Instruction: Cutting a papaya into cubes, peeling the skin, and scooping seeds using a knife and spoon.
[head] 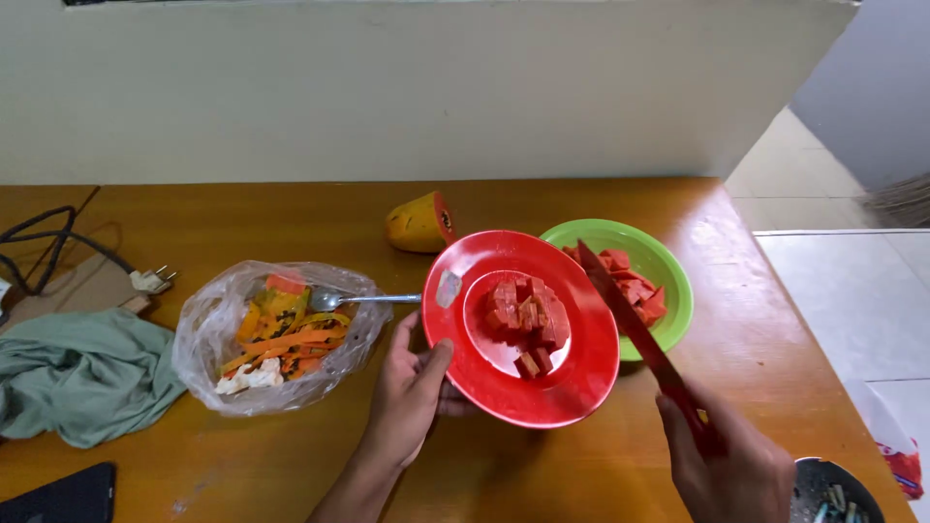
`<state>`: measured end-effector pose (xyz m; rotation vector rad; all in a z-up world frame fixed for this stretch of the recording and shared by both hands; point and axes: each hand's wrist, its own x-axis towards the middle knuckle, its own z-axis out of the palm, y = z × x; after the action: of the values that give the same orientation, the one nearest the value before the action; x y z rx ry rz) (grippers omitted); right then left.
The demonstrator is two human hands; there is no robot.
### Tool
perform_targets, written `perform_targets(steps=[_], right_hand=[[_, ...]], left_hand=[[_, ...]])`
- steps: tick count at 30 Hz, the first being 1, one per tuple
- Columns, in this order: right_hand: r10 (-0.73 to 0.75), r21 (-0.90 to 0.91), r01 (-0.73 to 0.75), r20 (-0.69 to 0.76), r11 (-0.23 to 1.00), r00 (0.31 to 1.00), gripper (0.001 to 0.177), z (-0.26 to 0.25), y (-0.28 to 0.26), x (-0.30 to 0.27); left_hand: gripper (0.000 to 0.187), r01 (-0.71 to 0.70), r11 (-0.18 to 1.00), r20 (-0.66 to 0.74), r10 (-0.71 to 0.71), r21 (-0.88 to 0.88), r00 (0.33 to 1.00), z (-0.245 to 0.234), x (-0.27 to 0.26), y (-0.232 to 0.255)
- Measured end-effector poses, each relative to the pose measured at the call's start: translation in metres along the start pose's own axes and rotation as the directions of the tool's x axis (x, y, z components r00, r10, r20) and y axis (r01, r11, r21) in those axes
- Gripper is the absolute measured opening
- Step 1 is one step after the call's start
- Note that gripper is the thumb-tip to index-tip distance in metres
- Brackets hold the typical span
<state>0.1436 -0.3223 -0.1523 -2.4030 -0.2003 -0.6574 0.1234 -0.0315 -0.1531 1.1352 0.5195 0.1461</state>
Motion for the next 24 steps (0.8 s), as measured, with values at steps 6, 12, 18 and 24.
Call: perform_targets(steps=[6,12,18,24], right_hand=[[0.161,0.029,-0.16,-0.043,0.987,0.986,0.022,-0.029,-0.021,-0.026],[0.173,-0.055,-0.172,0.011,0.984,0.985,0.02,-0.03,-0.013,-0.024],[0.051,-0.244,-0.056,-0.03,0.968,0.998,0.019,-0.007,0.035,-0.025],[0.046,-0.347,-0.058,-0.041,0.936,0.998,0.022,0.004,0.036,-0.012]], left_hand=[[0.054,0.025,0.998,0.036,-0.023,-0.062,0.999,0.031,0.016,0.01],[0.05,0.027,0.996,0.037,-0.024,-0.082,0.999,0.05,0.016,0.018],[0.054,0.063,0.995,0.051,-0.06,-0.07,0.997,0.052,0.016,0.019],[0.052,0.065,0.996,0.005,-0.065,-0.06,0.998,0.055,0.016,0.027]])
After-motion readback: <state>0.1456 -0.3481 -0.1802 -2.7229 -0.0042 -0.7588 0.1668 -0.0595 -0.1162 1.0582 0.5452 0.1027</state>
